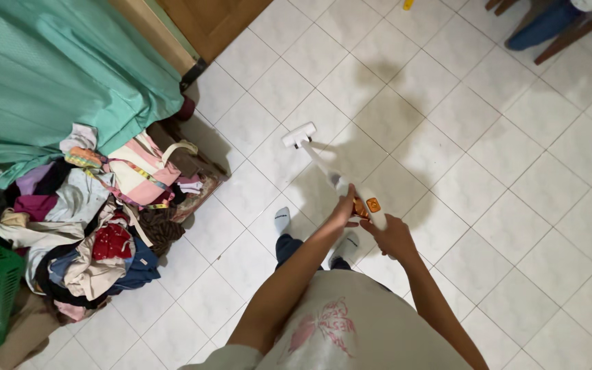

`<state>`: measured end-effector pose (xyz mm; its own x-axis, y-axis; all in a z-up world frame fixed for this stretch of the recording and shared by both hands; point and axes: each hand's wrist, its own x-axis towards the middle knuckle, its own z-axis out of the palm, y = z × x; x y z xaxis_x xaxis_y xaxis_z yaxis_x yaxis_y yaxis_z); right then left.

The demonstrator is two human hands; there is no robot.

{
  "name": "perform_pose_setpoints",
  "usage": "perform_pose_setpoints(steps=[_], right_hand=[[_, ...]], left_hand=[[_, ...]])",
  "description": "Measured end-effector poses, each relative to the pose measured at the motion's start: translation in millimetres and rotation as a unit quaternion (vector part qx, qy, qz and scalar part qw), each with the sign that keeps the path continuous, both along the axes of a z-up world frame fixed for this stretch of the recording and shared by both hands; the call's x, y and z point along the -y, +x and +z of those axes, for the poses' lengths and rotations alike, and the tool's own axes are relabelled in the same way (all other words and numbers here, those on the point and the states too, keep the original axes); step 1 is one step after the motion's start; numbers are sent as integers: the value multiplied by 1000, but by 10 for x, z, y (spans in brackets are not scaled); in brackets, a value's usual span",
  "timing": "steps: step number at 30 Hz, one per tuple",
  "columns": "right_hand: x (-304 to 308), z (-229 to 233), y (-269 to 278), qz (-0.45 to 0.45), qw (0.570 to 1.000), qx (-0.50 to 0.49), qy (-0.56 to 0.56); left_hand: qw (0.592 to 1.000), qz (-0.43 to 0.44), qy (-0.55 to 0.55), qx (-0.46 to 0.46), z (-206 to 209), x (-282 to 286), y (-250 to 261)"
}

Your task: The person cleans the floor by hand using a long-handled wiper, moving it across the tiled surface in various directions throughout the room.

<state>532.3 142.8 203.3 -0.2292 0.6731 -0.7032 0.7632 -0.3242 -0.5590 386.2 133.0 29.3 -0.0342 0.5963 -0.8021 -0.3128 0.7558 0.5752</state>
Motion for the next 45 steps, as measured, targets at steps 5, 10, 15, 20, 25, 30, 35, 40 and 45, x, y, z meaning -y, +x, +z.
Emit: perform_pose_setpoints(steps=[5,10,15,20,25,30,35,40,45], right_hand=[[109,171,423,1,999,28,20],[162,144,778,12,998,56,41],[173,48,910,-17,998,48,46],[31,34,829,-36,998,19,48],[-312,3,559,-24,998,23,59],[-699,-31,163,-32,998,-7,56],[-1173,-63,-337,-13,999,-13,52],[-1626,-215,-837,4,997,-27,72],[-1956,-308,-1309,32,995,-26,93]], left_hand=[[999,-29,-5,15,-4,65,459],[998,-57,-1,26,-36,41,774],[995,-89,-4,41,9,-6,888],[997,-75,-11,20,70,-176,823],[999,-39,13,22,125,-440,552],[1000,-11,1,7,151,-832,185],[1000,12,5,9,118,-1260,-298],[999,38,31,-6,25,-1640,-746],[997,59,41,-38,-21,-1880,-1158]])
